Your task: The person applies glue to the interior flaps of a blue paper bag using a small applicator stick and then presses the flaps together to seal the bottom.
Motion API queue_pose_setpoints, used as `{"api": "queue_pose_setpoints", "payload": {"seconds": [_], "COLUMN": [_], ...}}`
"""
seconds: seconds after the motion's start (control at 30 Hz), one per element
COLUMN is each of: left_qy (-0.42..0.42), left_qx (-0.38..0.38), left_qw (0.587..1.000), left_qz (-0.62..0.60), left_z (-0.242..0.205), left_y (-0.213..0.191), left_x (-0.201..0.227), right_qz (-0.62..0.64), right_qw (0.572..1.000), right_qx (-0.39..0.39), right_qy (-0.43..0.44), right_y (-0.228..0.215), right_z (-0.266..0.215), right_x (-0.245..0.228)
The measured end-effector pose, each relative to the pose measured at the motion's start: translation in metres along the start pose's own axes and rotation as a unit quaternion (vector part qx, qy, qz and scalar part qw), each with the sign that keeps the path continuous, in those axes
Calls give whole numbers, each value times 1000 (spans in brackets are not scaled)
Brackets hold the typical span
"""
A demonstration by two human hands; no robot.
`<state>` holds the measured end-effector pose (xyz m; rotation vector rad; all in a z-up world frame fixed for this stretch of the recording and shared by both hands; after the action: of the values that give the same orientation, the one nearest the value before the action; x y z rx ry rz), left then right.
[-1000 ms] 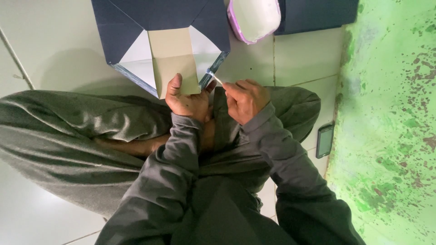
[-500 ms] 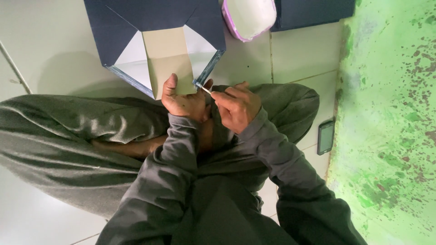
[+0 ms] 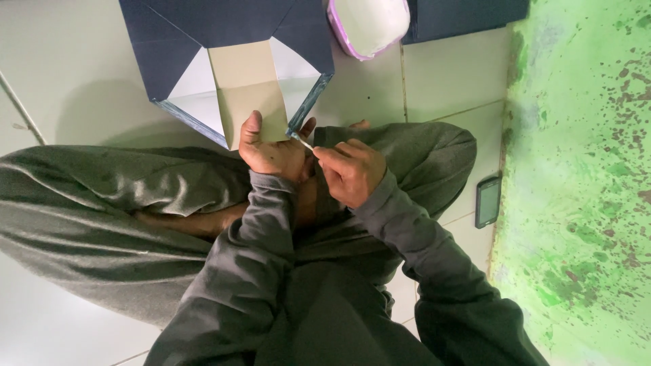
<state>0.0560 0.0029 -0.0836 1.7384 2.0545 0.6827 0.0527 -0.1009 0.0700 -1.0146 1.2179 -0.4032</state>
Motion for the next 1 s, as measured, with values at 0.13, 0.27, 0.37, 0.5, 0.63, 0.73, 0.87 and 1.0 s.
{"api": "queue_pose_setpoints", "payload": {"seconds": [0.13, 0.27, 0.37, 0.5, 0.63, 0.73, 0.87, 1.0], "left_qy": [-16, -9, -3, 10, 11, 30, 24, 12], "left_qx": [7, -15, -6, -12, -24, -18, -24, -17], "left_qw": [1000, 1000, 1000, 1000, 999, 999, 998, 1000], "left_qz": [0, 24, 13, 19, 33, 34, 43, 6], "left_z": [-1, -2, -3, 3, -2, -4, 0, -3], "left_y": [1, 10, 5, -3, 3, 4, 3, 5], "left_x": [-2, 1, 1, 2, 1, 4, 4, 4], "right_qz": [-30, 25, 38, 23, -35, -23, -11, 44], "right_qw": [999, 998, 997, 998, 999, 998, 997, 995], "right_qx": [18, 53, 66, 66, 38, 54, 81, 88], "right_qy": [4, -11, 3, 4, -2, -16, -8, 17], "right_y": [-1, -8, -8, -1, 12, 13, 9, 2], "right_z": [5, 9, 0, -12, -17, -19, -17, -8], "right_x": [21, 17, 3, -7, -3, -5, 3, 9]}}
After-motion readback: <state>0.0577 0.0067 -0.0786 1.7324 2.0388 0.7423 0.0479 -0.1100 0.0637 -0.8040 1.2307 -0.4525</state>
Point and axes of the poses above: each hand's wrist, its own z-axis towards the middle knuckle, its own y-axis out of the palm, x = y × z, the point moved 10 cm from there along z, towards the middle knuckle, and after that the axes turned 4 degrees about y, right-handed, at the moved point
